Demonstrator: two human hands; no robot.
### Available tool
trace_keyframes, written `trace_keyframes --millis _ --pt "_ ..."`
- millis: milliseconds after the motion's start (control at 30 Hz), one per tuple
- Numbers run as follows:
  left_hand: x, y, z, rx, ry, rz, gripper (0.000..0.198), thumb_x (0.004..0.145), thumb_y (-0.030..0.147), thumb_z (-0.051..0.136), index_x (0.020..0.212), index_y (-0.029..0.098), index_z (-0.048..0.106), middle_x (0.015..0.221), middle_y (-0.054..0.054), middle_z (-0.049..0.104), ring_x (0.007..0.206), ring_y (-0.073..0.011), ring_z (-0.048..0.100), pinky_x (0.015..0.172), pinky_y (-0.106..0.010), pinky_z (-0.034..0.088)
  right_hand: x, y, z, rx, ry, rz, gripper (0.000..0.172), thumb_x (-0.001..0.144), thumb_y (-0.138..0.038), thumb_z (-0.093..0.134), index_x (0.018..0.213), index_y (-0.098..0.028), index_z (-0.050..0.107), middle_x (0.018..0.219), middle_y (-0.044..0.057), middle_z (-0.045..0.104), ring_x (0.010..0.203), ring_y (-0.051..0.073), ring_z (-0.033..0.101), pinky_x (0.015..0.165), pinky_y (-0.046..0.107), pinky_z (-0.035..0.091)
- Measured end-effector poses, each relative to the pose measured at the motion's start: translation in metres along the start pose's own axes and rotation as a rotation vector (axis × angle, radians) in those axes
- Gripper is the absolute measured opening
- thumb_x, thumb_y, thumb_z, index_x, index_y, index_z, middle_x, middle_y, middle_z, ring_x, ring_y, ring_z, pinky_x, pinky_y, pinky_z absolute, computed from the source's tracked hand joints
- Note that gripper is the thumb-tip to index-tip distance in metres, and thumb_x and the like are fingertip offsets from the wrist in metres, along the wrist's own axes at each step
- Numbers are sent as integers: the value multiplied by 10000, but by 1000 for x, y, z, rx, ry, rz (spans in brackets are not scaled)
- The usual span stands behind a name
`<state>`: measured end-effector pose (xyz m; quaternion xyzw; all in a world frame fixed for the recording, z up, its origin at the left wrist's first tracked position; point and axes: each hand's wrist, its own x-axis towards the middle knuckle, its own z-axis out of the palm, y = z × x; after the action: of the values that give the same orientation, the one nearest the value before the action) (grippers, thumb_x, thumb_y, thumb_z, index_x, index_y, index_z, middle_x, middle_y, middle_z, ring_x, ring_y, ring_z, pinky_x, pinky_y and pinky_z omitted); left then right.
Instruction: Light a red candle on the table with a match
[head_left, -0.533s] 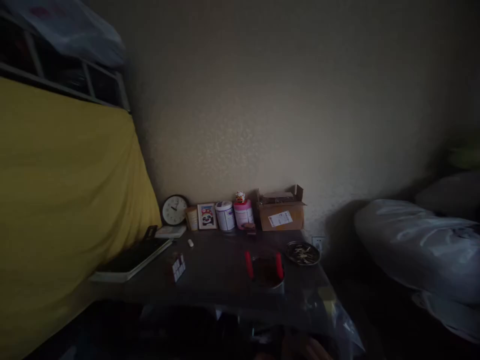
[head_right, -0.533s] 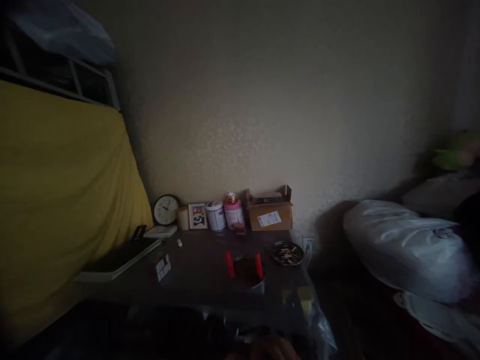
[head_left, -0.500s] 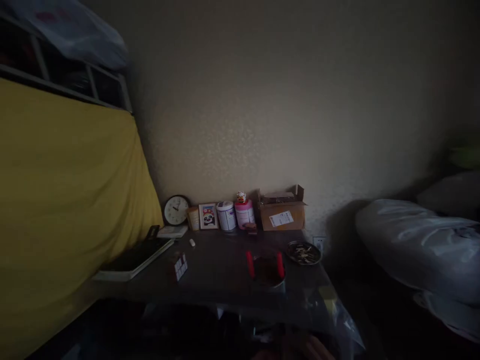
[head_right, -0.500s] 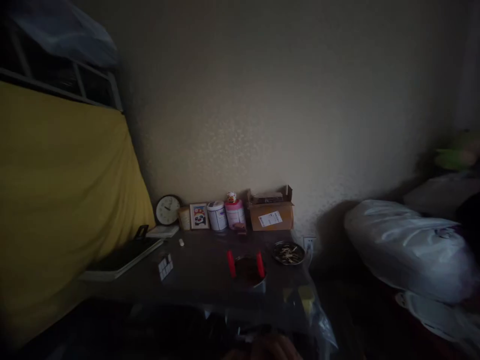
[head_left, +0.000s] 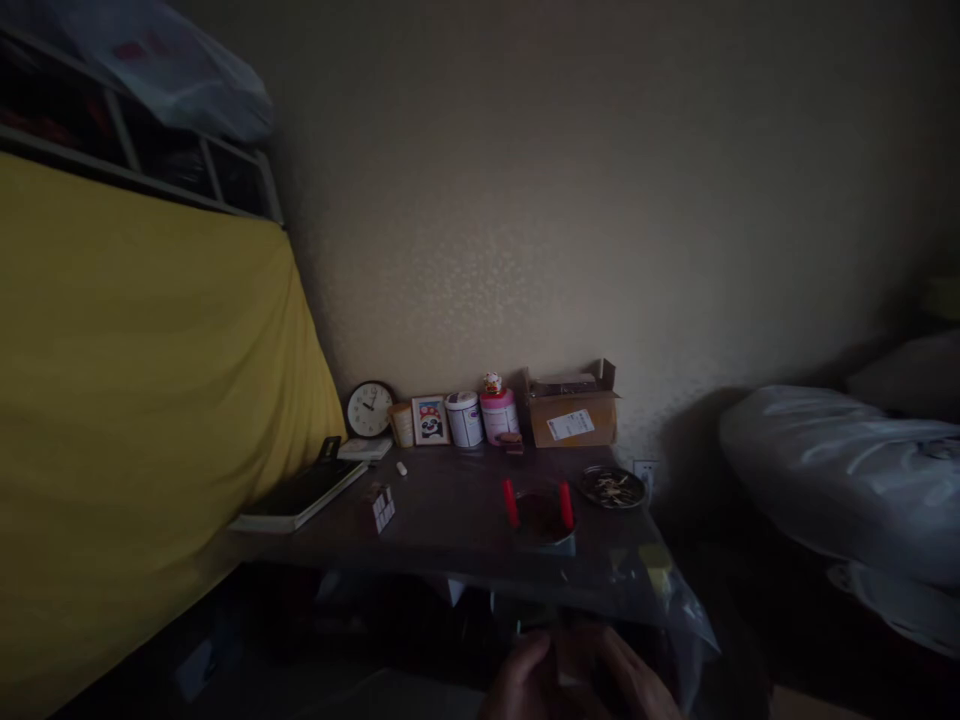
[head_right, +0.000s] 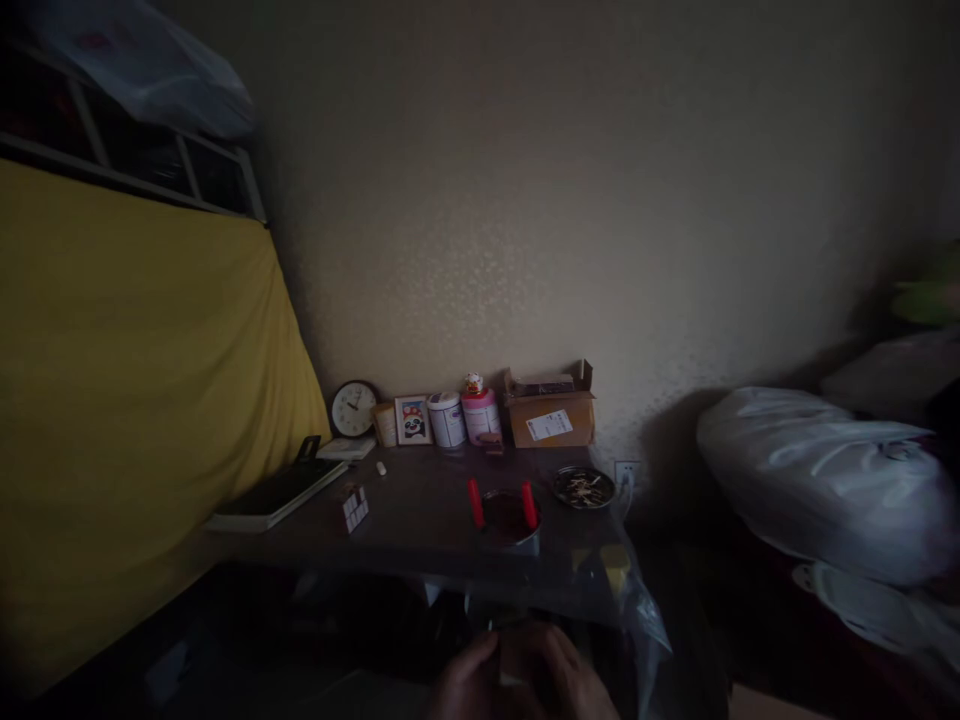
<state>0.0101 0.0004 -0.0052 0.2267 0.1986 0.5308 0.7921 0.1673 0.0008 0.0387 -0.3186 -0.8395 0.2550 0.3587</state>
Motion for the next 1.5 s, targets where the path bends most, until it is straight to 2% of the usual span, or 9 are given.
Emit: trace_keyframes --millis 133,367,533,700,900,1033,1167,1333,1500 --pt "-7 3 10 23 -31 37 213 736 354 626 822 167 684 832 -67 675 849 -197 597 771 -295 408 -1 -7 -1 38 20 -3 183 841 -293 524 1016 -244 553 1009 42 641 929 162 627 812 235 519" --pt "-19 9 25 97 26 101 194 727 338 649 846 186 666 856 -56 654 838 -200 591 791 -327 405 1 -10 3 52 10 -14 207 888 -321 463 1063 -242 539 1101 64 607 1023 177 594 851 259 504" --pt "-18 8 21 12 -9 94 169 755 272 629 897 187 660 919 -58 645 861 -182 578 768 -293 406 -2 -3 5 0 -38 -64 235 892 -305 452 1111 -244 510 1195 86 543 1089 190 552 903 298 482" --pt "-20 8 20 -57 -74 85 160 824 224 543 925 171 655 898 -58 639 849 -164 571 773 -295 409 -3 0 7 -82 -40 -103 213 900 -252 423 1093 -230 511 1207 87 527 1079 168 557 908 271 478" --pt "-22 9 18 -68 5 11 168 827 228 561 959 186 656 893 -31 648 809 -123 586 750 -246 415 -4 5 14 -230 4 -200 254 881 -169 431 1125 -215 483 1167 90 550 1054 177 555 889 305 487" --pt "-22 6 12 -40 35 -16 204 813 227 590 1009 203 642 943 -34 659 837 -134 596 757 -260 423 -5 3 16 -352 38 -178 184 867 -151 437 1026 -199 518 1035 77 582 923 184 575 813 333 495" --pt "-24 6 14 -11 43 -35 173 811 220 596 977 222 647 925 -20 662 834 -134 597 764 -270 430 -3 -2 17 -401 84 -157 111 879 -182 436 944 -195 526 935 55 587 823 170 563 751 317 486" --pt "-24 7 14 -2 17 -19 200 840 201 552 1026 205 626 898 -29 654 833 -131 587 811 -307 426 -1 2 19 -430 164 -205 122 891 -191 444 954 -198 549 990 65 589 877 173 558 769 314 484" --pt "-24 7 12 -29 48 -22 235 853 209 520 1070 215 610 910 -29 664 793 -129 599 785 -308 441 0 4 17 -385 101 -257 165 897 -194 450 1026 -205 551 1014 71 593 917 180 559 815 341 490"
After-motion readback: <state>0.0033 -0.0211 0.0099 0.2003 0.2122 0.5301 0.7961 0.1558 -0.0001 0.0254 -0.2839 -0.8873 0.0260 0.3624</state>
